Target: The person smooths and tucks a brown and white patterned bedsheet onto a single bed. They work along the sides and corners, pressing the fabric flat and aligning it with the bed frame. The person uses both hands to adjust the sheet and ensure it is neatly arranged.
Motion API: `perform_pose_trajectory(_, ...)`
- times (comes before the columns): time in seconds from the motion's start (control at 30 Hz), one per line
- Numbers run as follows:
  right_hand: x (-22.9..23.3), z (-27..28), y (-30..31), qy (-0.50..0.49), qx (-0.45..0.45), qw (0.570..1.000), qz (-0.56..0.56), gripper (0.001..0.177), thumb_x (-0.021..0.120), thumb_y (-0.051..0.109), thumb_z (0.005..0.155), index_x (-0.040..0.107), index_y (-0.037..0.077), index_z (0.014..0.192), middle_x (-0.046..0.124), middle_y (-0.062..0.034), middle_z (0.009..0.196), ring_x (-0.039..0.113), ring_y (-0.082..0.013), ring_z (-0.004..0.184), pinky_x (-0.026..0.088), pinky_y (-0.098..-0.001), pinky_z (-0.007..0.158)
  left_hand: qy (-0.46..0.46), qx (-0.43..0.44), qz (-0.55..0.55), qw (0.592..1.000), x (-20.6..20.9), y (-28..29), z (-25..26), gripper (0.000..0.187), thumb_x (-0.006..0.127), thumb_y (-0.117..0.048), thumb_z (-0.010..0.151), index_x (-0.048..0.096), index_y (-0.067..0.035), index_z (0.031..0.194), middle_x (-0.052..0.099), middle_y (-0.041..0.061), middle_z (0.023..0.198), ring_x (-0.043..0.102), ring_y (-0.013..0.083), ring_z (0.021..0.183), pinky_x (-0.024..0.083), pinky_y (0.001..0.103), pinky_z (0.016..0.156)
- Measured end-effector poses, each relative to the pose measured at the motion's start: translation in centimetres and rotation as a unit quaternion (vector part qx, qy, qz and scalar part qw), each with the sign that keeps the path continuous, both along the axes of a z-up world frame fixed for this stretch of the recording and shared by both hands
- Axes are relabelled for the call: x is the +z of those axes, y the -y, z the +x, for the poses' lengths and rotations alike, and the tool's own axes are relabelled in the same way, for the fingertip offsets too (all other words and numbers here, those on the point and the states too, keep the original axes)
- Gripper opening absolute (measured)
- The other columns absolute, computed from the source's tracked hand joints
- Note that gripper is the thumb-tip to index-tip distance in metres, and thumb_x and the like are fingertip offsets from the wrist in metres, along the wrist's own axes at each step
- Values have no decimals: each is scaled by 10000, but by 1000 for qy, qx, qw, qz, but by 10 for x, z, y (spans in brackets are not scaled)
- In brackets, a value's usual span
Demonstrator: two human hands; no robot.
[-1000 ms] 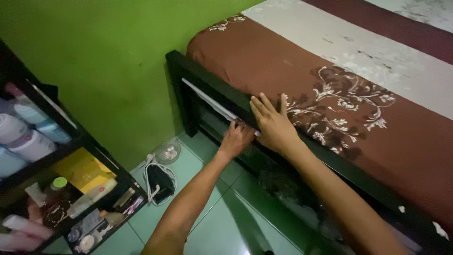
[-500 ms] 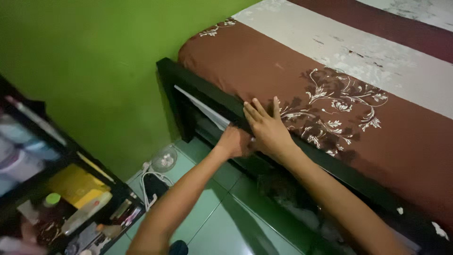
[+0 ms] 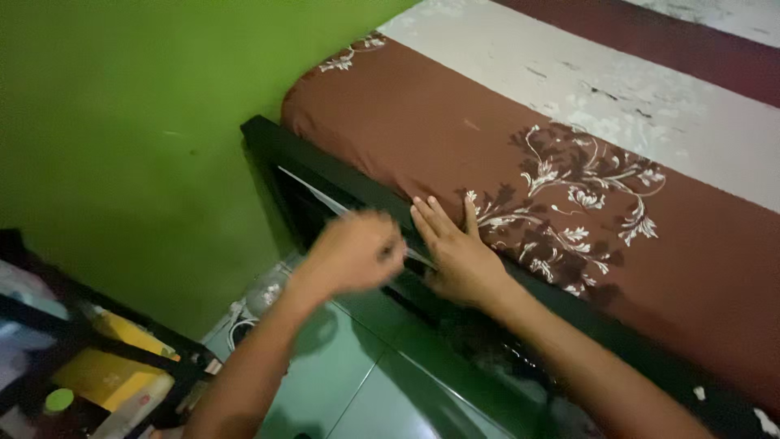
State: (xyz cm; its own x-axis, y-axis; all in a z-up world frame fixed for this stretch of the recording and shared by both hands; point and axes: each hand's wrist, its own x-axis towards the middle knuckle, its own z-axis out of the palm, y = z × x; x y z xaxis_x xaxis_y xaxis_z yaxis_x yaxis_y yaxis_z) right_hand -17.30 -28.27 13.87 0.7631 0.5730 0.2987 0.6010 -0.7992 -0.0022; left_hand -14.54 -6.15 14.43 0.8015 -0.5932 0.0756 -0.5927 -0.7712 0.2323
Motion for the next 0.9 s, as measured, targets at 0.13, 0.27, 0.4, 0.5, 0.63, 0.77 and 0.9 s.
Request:
perform_pose_trajectory(0.13,22,5,24,-132,31,978,156,716,694,142,770,505,24,1450,520,-162,1489,450,-307,1436,154,-608,1237,260,-52,-183,947,13,7,32,397,681,-353,954,667,-20,1168,643,155,1163,592,337,1145,423,503,1049)
perform_pose_trajectory(0.27,40,5,82,-245,-136,904,321,523,556,254,898,639,132,1400,699,-108,1351,675,-273,1245,509,-482,1142,317,-138,-169,923,-8,7,44,716,819,-534,705,655,15,1135,610,194,1127,547,368,1130,390,525,998)
perform_pose_trajectory(0.4,42,9,124,-65,-144,979,131,473,576,353,969,628,81,1352,615,-146,1405,569,-326,1305,397,-508,1155,390,-133,-51,910,-19,0,57,643,811,-256,593,695,-49,1191,655,139,1164,589,306,1163,443,484,1003)
perform_pose_trajectory(0.5,33,14,133,-26,-104,989,101,548,538,426,998,591,46,1389,555,-187,1458,490,-382,1355,333,-536,1158,452,-168,-11,876,-21,0,61,576,827,-205,682,688,-41,1217,667,112,1139,620,282,1128,496,461,1000)
perform_pose_trajectory(0.63,21,15,136,-47,-118,987,98,596,505,472,984,564,60,1410,523,-188,1486,447,-373,1397,249,-576,1157,460,-157,-30,874,-25,-1,55,543,796,-164,683,696,-22,1198,690,111,1133,652,276,1099,531,433,952)
perform_pose_trajectory(0.77,13,17,141,-46,-112,987,108,597,490,480,1005,559,47,1410,518,-210,1504,421,-393,1434,278,-546,1189,472,-117,-48,872,-31,3,48,473,771,-113,766,693,-13,1221,690,119,1183,643,290,1150,526,431,1010)
perform_pose_trajectory(0.9,8,17,144,-37,-102,988,108,622,481,483,1039,539,5,1433,488,-259,1512,407,-431,1430,267,-558,1188,455,-75,-51,886,-41,10,38,481,730,-88,789,685,20,1256,693,141,1221,637,315,1203,511,446,1072)
